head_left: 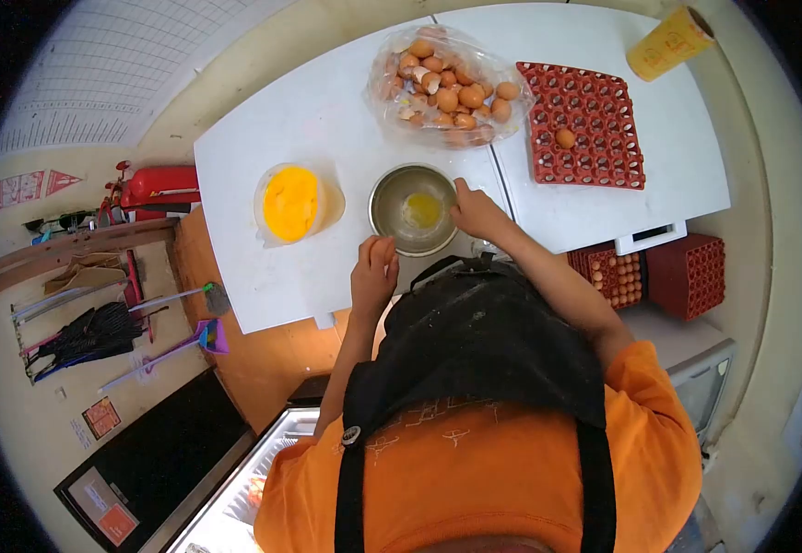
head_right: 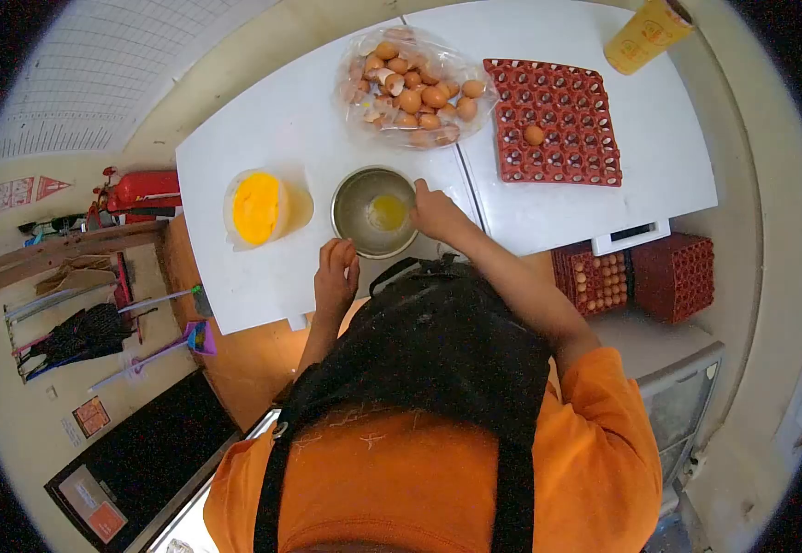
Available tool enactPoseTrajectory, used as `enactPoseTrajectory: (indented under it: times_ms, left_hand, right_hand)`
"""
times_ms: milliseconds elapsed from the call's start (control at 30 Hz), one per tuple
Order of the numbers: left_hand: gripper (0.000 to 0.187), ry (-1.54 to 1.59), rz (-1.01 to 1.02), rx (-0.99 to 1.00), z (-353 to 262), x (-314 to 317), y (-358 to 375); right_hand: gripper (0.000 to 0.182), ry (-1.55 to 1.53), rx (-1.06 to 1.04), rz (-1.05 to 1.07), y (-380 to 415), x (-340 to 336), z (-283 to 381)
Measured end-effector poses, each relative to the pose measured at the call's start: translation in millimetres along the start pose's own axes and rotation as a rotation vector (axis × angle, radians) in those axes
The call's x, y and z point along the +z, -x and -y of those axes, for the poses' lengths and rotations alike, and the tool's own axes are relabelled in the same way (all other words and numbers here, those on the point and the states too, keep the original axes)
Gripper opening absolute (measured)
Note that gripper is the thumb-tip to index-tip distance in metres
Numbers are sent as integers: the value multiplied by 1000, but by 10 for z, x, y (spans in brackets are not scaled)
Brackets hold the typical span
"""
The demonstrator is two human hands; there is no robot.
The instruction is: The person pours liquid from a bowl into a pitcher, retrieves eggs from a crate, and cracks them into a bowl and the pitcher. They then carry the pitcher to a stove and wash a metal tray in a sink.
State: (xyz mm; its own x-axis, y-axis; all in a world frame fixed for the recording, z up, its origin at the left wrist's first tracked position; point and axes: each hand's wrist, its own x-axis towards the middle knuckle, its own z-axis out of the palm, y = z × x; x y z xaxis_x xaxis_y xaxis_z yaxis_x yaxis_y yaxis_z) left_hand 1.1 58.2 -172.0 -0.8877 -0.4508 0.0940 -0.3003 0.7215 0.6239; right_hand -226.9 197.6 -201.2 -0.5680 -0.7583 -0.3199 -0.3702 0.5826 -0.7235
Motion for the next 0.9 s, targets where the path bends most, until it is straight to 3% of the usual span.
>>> enactPoseTrajectory:
  times_ms: [67, 233, 333, 367, 433, 467, 500, 533, 600, 700, 767, 833, 900]
  left_hand:
    - [32, 75, -64, -28, 0, 23, -5]
    - [36, -49, -127, 114, 64, 61, -78]
    - [31, 43, -293, 150, -86, -27, -163]
    - [31, 44, -296, 150, -128, -16, -173]
    - [29, 955, -266, -448, -215, -27, -178]
    - [29, 957, -276, -447, -234, -62, -214]
    - [33, 1282, -230, -573, -291, -132, -276]
    - [38, 1608, -177, -690, -336, -204, -339]
    - [41, 1626, -162, -683, -367, -348, -429]
    - [42, 1567, -176, -664, -448, -689, -632]
    - [41, 1488, -224, -644, -341, -942, -753]
    - [38, 1271, -137, -512, -172, -1238, -836]
    - [36, 1191, -206, -550, -97, -1436, -897]
  right_hand:
    - [31, -5, 13, 20, 5, -12, 25]
    - [34, -7, 47, 30, -30, -54, 122]
    - [47, 23, 113, 95, 23, -107, 190]
    - [53, 52, 74, -11, 85, -133, 227]
    - [59, 85, 26, -112, 132, -196, 347]
    - [60, 100, -243, -286, 111, -219, 424]
    - [61, 112, -515, -456, 95, -249, 525]
    - [61, 115, -529, -451, 99, -320, 714]
    - [47, -234, -551, 83, 97, -472, 1202]
    - [36, -210, -628, 292, -146, -512, 1693]
    - [32, -241, -692, 271, -336, -499, 1958]
    - [33, -119, -757, 341, -593, -470, 2178]
    - [33, -109, -842, 307, -802, -371, 2399]
